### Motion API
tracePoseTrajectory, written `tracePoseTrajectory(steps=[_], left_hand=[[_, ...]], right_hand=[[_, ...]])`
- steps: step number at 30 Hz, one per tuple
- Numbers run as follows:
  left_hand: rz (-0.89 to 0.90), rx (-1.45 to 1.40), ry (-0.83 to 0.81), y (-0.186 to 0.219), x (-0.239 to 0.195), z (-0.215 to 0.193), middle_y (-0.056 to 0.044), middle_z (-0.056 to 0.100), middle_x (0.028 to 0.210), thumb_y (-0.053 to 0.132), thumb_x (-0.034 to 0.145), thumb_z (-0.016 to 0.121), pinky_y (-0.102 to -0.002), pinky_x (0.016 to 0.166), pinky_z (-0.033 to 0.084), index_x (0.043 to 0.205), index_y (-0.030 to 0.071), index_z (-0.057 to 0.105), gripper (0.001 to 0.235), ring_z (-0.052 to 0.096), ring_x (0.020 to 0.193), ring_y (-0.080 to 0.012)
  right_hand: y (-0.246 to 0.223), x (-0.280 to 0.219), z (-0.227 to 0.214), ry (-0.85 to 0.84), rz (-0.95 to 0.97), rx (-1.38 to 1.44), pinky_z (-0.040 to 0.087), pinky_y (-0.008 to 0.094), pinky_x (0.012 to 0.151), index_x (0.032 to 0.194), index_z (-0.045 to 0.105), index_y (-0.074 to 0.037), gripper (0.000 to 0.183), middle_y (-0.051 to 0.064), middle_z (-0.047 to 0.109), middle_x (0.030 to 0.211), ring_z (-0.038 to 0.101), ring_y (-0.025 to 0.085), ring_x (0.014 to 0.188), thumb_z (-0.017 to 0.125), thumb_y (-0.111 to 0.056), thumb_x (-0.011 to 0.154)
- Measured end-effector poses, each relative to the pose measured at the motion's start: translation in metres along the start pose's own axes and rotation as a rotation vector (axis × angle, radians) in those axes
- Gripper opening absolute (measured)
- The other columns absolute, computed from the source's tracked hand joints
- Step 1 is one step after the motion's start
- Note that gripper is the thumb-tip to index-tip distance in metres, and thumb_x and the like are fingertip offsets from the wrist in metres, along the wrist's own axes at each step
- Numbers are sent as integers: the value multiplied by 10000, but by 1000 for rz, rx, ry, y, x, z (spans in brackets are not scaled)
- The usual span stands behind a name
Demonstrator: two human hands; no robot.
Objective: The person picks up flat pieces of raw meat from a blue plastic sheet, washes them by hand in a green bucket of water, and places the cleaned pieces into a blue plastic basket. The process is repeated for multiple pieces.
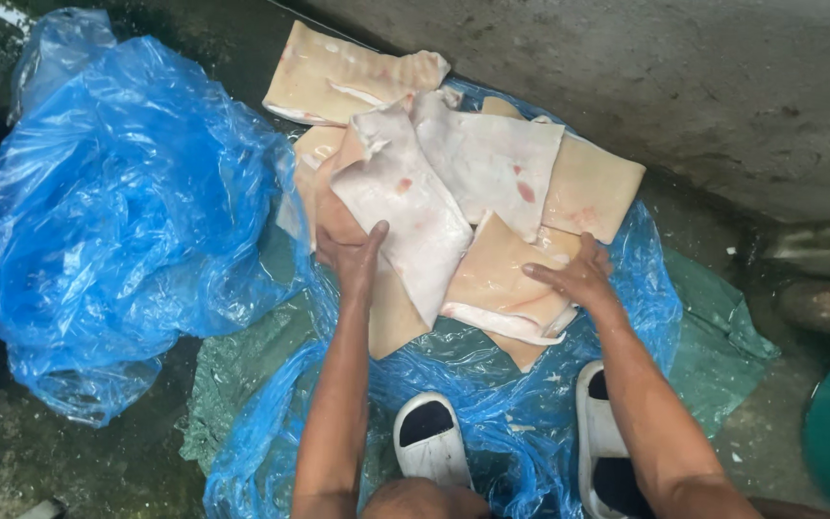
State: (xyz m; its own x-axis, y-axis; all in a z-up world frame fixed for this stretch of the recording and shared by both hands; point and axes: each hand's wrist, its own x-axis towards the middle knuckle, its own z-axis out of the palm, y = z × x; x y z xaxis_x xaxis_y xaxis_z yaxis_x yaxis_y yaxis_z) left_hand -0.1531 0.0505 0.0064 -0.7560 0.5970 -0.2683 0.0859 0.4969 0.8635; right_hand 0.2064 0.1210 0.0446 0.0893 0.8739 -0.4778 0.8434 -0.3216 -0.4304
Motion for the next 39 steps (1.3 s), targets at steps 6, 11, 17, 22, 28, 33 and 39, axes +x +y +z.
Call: tracePoseTrajectory(steps=[6, 11, 17, 22, 28, 33, 39], left_hand=[[-460, -776, -17, 26, 9, 17, -218, 419, 1431, 113, 725, 829, -453, 860, 595, 1561, 106, 18, 1165, 602, 1197, -345], [-369, -971, -71, 55, 11, 14, -192, 536, 1259, -1, 743, 772, -409, 714, 584, 1548, 68, 233, 971, 635, 1009, -295], [-121, -879, -180, 46, 17, -31, -145, 555, 1274, 41, 800, 710, -384, 775, 552, 1526, 81, 222, 875, 611, 1058, -243], [-104, -1110, -296, 21, -9, -105, -232, 525, 1440, 90, 785, 680, -453, 1081, 497, 1580, -8, 275, 897, 584, 1276, -353], [-69, -1143, -366, 54, -51, -146, -238, 536, 1391, 120, 714, 691, -472, 1104, 477, 1554, 17, 307, 930, 588, 1246, -358], [27, -1168, -356, 114, -70, -179, -221, 552, 1325, 117, 709, 700, -477, 1098, 483, 1521, 18, 356, 887, 595, 1208, -352], [198, -1177, -410, 150, -102, -205, -233, 563, 1316, 120, 724, 718, -470, 1099, 488, 1530, 8, 366, 887, 598, 1209, -364]], right_hand=[[-3, -15, 1, -151, 194, 535, 590, 425, 888, 1353, 433, 103, 977, 277, 674, 1213, 717, 343, 1041, 906, -329, 615], [-1, -25, -7, -220, 39, 283, 573, 371, 810, 1223, 654, 46, 629, 184, 758, 1060, 737, 273, 904, 836, -196, 672], [3, -43, -11, -532, 9, 957, 575, 347, 896, 1305, 608, 56, 625, 169, 725, 1162, 717, 255, 999, 711, -53, 697], [-16, -72, -37, -510, 36, 1180, 561, 401, 918, 1385, 541, 1, 697, 159, 691, 1211, 704, 280, 1051, 642, -10, 696], [-57, -120, -94, -512, -115, 1418, 534, 436, 1000, 1432, 503, 105, 764, 224, 673, 1266, 688, 330, 1100, 644, -72, 702], [-94, -163, -131, -665, -329, 1531, 541, 466, 998, 1441, 469, 231, 827, 321, 662, 1266, 694, 391, 1109, 681, -118, 721], [-120, -106, -107, -710, -462, 1566, 537, 441, 1052, 1427, 464, 216, 862, 306, 660, 1292, 697, 369, 1164, 707, -123, 673]])
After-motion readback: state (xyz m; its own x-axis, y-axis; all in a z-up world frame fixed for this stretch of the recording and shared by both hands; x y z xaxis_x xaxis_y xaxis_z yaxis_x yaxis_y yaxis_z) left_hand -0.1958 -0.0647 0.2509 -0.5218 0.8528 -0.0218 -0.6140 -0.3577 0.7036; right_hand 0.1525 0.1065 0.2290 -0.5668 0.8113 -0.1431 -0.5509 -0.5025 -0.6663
